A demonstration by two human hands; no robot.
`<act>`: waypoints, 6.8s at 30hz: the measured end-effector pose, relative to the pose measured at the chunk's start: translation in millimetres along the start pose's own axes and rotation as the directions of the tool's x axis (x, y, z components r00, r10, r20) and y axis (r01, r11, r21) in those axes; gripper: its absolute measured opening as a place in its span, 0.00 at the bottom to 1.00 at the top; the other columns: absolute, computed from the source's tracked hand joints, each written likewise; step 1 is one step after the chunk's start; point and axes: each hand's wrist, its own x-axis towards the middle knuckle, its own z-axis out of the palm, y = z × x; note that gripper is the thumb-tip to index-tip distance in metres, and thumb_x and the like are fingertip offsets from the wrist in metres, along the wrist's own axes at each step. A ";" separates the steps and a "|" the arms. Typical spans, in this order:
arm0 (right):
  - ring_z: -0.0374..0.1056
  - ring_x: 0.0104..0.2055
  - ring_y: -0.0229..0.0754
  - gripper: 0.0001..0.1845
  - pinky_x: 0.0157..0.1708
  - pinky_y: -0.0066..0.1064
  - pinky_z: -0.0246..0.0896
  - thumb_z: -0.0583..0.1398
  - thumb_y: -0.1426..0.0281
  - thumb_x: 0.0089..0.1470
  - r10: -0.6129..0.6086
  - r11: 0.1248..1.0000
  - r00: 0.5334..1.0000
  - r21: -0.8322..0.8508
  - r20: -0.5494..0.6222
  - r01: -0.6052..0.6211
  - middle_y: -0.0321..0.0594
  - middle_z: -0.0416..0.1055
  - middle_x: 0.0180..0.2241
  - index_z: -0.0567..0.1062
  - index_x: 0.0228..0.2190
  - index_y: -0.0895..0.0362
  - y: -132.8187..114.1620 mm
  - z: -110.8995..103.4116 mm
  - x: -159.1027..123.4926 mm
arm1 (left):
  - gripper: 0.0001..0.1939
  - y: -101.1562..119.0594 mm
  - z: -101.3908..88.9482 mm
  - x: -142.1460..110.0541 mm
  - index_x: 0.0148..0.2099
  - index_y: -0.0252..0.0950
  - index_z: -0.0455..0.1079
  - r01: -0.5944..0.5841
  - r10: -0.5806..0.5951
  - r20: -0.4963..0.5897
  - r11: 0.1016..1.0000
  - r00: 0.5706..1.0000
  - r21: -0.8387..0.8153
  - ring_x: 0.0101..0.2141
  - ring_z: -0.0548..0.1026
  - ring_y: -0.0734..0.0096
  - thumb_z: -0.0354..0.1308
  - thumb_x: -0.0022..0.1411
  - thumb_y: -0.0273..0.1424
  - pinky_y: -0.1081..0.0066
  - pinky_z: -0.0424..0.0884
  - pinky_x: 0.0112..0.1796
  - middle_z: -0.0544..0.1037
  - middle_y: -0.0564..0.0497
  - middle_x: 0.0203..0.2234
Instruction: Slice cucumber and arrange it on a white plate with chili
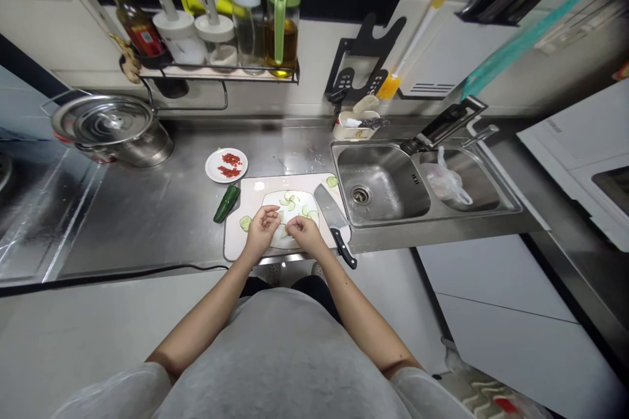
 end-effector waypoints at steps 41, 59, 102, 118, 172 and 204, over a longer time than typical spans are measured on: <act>0.56 0.38 0.44 0.14 0.35 0.34 0.41 0.50 0.66 0.63 -0.155 0.397 0.980 -0.900 0.128 0.181 0.44 0.66 0.35 0.74 0.37 0.56 25.8 7.7 -37.5 | 0.12 -25.5 -1.5 -14.4 0.45 0.46 0.75 -0.298 0.137 0.264 0.438 0.955 0.848 0.45 0.65 0.58 0.54 0.63 0.37 0.56 0.51 0.45 0.73 0.46 0.41; 0.65 0.38 0.42 0.14 0.36 0.30 0.52 0.51 0.67 0.59 -0.129 0.717 0.932 -0.681 -0.338 -0.147 0.41 0.71 0.33 0.71 0.42 0.59 32.0 -28.2 -41.6 | 0.10 -9.9 -30.2 -17.1 0.42 0.39 0.71 -0.034 0.086 -0.017 0.555 0.996 0.831 0.40 0.71 0.62 0.53 0.61 0.35 0.65 0.62 0.41 0.76 0.48 0.36; 0.69 0.35 0.43 0.20 0.35 0.28 0.56 0.52 0.70 0.56 0.123 0.725 0.970 -0.649 -0.208 -0.231 0.43 0.75 0.30 0.71 0.48 0.62 35.8 -51.4 -24.3 | 0.11 -17.8 -31.6 -42.7 0.43 0.41 0.68 0.205 -0.150 -0.140 0.709 0.979 0.675 0.30 0.74 0.69 0.52 0.59 0.36 0.73 0.64 0.32 0.77 0.55 0.28; 0.66 0.29 0.42 0.22 0.32 0.29 0.53 0.50 0.64 0.58 -0.027 0.769 0.986 -0.634 -0.164 -0.084 0.37 0.72 0.25 0.73 0.49 0.57 23.5 -51.7 -19.9 | 0.16 -27.4 -78.9 -22.2 0.48 0.40 0.68 0.343 -0.065 -0.376 0.571 0.924 0.746 0.36 0.74 0.64 0.52 0.59 0.37 0.69 0.64 0.35 0.76 0.50 0.34; 0.61 0.27 0.35 0.10 0.26 0.26 0.57 0.62 0.62 0.45 -0.062 0.958 0.981 0.286 0.185 0.007 0.34 0.68 0.24 0.73 0.27 0.56 -66.3 6.2 0.1 | 0.19 60.0 -27.5 -22.6 0.42 0.37 0.68 0.163 -0.183 0.004 0.868 0.983 -0.468 0.27 0.73 0.78 0.68 0.46 0.31 0.75 0.68 0.35 0.72 0.58 0.25; 0.60 0.21 0.33 0.08 0.18 0.23 0.48 0.60 0.65 0.39 0.228 0.833 0.925 0.430 0.304 -0.347 0.32 0.62 0.18 0.70 0.20 0.58 -63.7 0.0 -3.5 | 0.08 63.4 -35.9 -22.3 0.32 0.39 0.75 -0.213 0.205 0.067 0.881 0.977 0.423 0.34 0.70 0.65 0.60 0.56 0.38 0.66 0.63 0.42 0.75 0.49 0.28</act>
